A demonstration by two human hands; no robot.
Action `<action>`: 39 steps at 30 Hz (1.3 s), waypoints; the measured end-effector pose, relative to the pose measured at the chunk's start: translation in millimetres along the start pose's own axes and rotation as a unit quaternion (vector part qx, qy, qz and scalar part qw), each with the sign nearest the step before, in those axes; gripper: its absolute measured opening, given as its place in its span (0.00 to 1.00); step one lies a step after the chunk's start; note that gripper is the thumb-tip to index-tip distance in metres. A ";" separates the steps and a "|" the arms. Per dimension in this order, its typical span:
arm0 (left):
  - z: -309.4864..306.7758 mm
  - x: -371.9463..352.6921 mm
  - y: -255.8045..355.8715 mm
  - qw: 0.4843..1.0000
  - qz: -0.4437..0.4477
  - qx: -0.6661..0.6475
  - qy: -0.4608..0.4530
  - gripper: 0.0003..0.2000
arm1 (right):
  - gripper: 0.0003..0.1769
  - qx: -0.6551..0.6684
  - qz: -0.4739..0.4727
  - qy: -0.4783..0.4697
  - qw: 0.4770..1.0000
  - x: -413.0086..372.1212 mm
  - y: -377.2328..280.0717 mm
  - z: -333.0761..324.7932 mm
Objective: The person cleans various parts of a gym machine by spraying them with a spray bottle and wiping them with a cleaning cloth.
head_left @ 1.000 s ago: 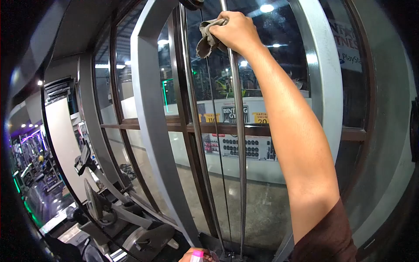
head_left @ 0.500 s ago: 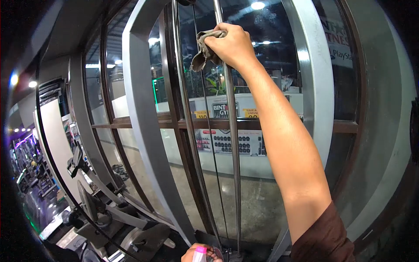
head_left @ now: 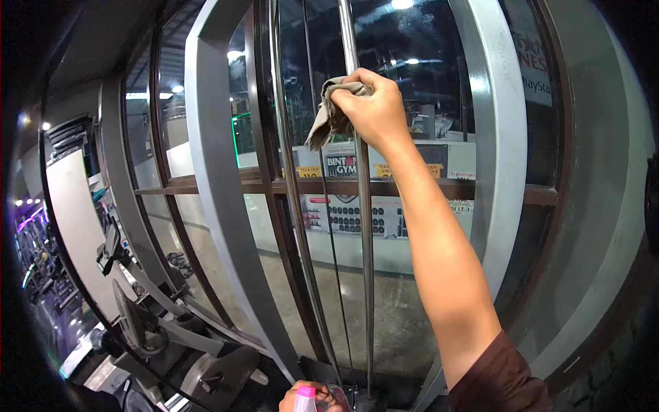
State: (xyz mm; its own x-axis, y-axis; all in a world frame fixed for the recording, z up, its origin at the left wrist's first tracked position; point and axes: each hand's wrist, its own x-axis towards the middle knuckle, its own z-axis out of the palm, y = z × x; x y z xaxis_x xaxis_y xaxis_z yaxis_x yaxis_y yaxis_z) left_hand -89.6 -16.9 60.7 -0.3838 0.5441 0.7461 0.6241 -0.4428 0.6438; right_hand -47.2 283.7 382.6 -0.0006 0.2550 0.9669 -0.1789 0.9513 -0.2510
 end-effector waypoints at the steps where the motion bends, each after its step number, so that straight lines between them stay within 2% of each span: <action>1: -1.8 1.2 -1.2 1.000 0.027 0.008 -0.008 0.23 | 0.13 0.000 0.001 0.005 1.000 -5.1 4.2 1.0; 4: -0.4 -2.2 -0.3 0.999 -0.010 -0.031 0.014 0.23 | 0.13 0.001 0.012 0.019 1.000 -22.0 9.6 1.6; 7: -1.7 -3.6 -10.3 0.999 0.046 0.017 0.022 0.25 | 0.12 0.012 0.049 0.011 0.999 -35.6 11.5 1.1; 10: 9.9 -15.7 -14.7 0.985 -0.074 -0.144 0.058 0.26 | 0.11 0.020 0.043 0.012 0.999 -47.8 16.2 0.5; 13: -1.2 -6.1 -9.1 1.000 0.002 0.001 0.013 0.26 | 0.10 0.041 0.050 0.018 0.998 -62.6 18.1 0.6; 16: -0.3 -7.4 -13.6 1.000 -0.006 0.005 0.010 0.27 | 0.09 0.059 0.061 0.013 0.996 -79.9 25.3 -0.7; 19: 1.8 -3.7 -15.3 0.999 0.017 -0.026 0.008 0.25 | 0.08 0.037 0.080 0.023 0.996 -101.6 33.4 -0.3; 22: 5.6 -15.7 -27.4 0.990 -0.044 -0.133 -0.003 0.24 | 0.06 0.039 0.070 0.019 0.997 -122.9 34.5 -3.2; 25: 9.7 -25.4 -41.3 0.981 -0.063 -0.185 -0.016 0.25 | 0.04 0.022 0.022 0.027 0.999 -141.4 36.0 -6.8; 28: 9.9 -25.4 -43.8 0.983 -0.035 -0.180 -0.024 0.27 | 0.04 0.019 0.014 0.023 0.999 -158.9 41.0 -9.1; 31: 11.3 -33.5 -51.8 0.974 -0.074 -0.211 -0.031 0.28 | 0.05 0.030 0.007 0.019 0.999 -176.2 42.3 -11.6; 37: 4.0 -37.2 -54.5 0.991 -0.047 -0.123 -0.038 0.29 | 0.05 0.040 -0.026 0.020 0.999 -204.1 55.0 -12.1; 39: 2.9 -44.3 -57.5 0.987 -0.081 -0.136 -0.035 0.28 | 0.06 0.045 -0.007 0.026 0.999 -213.2 53.8 -12.2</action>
State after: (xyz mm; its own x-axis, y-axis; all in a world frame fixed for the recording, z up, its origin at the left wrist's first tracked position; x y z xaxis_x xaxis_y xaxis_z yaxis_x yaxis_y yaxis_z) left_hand -106.5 -13.6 -9.9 -0.4096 0.6670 0.6223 0.3491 -0.5156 0.7825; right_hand -44.7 282.6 162.5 0.0538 0.2531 0.9659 -0.2662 0.9360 -0.2305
